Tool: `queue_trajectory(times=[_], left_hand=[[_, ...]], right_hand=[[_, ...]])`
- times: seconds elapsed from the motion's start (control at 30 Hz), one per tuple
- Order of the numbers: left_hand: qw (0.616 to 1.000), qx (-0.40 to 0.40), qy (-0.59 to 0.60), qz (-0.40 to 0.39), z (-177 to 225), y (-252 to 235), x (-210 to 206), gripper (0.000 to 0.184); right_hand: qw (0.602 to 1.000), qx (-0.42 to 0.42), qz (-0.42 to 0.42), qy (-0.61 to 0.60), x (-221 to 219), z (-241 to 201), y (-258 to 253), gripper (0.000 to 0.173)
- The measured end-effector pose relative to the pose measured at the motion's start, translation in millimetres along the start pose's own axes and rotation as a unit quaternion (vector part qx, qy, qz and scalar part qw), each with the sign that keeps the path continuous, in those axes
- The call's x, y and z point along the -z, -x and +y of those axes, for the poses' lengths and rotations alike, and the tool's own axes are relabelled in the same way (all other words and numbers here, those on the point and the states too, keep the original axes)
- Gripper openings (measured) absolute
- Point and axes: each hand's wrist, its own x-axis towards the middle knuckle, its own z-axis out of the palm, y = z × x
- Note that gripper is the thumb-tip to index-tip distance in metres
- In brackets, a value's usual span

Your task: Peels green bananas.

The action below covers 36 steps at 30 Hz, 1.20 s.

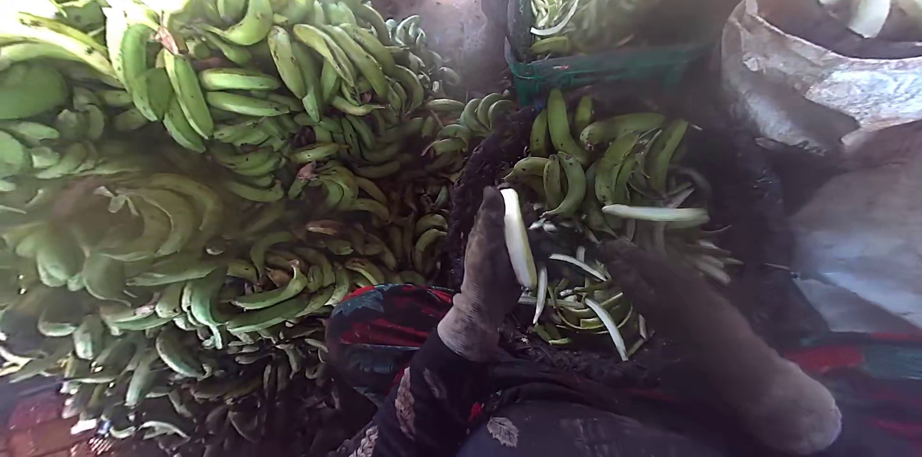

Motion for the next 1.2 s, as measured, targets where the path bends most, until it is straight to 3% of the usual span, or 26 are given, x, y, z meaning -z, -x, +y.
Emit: queue_trajectory(times=[0.1,0.2,0.27,0.37,0.47,0.6,0.7,0.77,0.83,0.9,1.0,1.07,1.13,1.2], left_hand=[[0.997,0.044,-0.009,0.063,15,3,2,0.053],[0.993,0.070,0.020,0.090,29,3,-12,0.046],[0.996,0.046,-0.003,0.073,28,3,-19,0.044],[0.973,-0.076,-0.214,-0.042,11,12,-14,0.036],[0.992,-0.010,-0.117,-0.050,13,16,-9,0.042],[0.998,0.008,-0.065,0.016,26,16,-3,0.041],[0.983,-0.057,-0.167,0.046,18,14,1,0.035],[0.971,-0.109,-0.212,0.003,8,16,-1,0.034],[0.974,-0.110,-0.197,-0.035,3,26,-1,0.038],[0.967,-0.106,-0.227,-0.039,2,38,12,0.043],[0.958,-0.054,-0.280,0.004,-14,35,43,0.043],[0.931,-0.012,-0.363,0.029,-27,17,48,0.045],[0.910,-0.014,-0.414,0.016,-26,-5,22,0.044],[0.913,-0.081,-0.399,-0.041,-11,-27,-26,0.046]], right_hand=[[0.960,0.186,0.202,-0.047,-15,-2,3,0.043],[0.933,0.250,0.250,-0.061,-7,-6,13,0.036],[0.930,0.258,0.260,-0.041,-7,-10,14,0.035],[0.937,0.218,0.272,-0.018,-6,-5,-8,0.038],[0.974,0.111,0.188,0.066,8,15,-13,0.046],[0.961,0.194,0.195,-0.024,9,26,8,0.042],[0.945,0.262,0.174,-0.085,9,4,22,0.034],[0.935,0.266,0.225,-0.057,-4,-7,12,0.034],[0.932,0.232,0.278,-0.022,-8,-4,-2,0.037],[0.960,0.152,0.234,0.030,-2,9,-2,0.042],[0.997,0.040,0.013,0.070,7,18,20,0.037],[0.990,-0.011,-0.110,0.090,1,9,32,0.039],[0.971,-0.049,-0.191,0.133,-6,1,33,0.043],[0.956,-0.066,-0.228,0.170,-9,-5,28,0.044]])
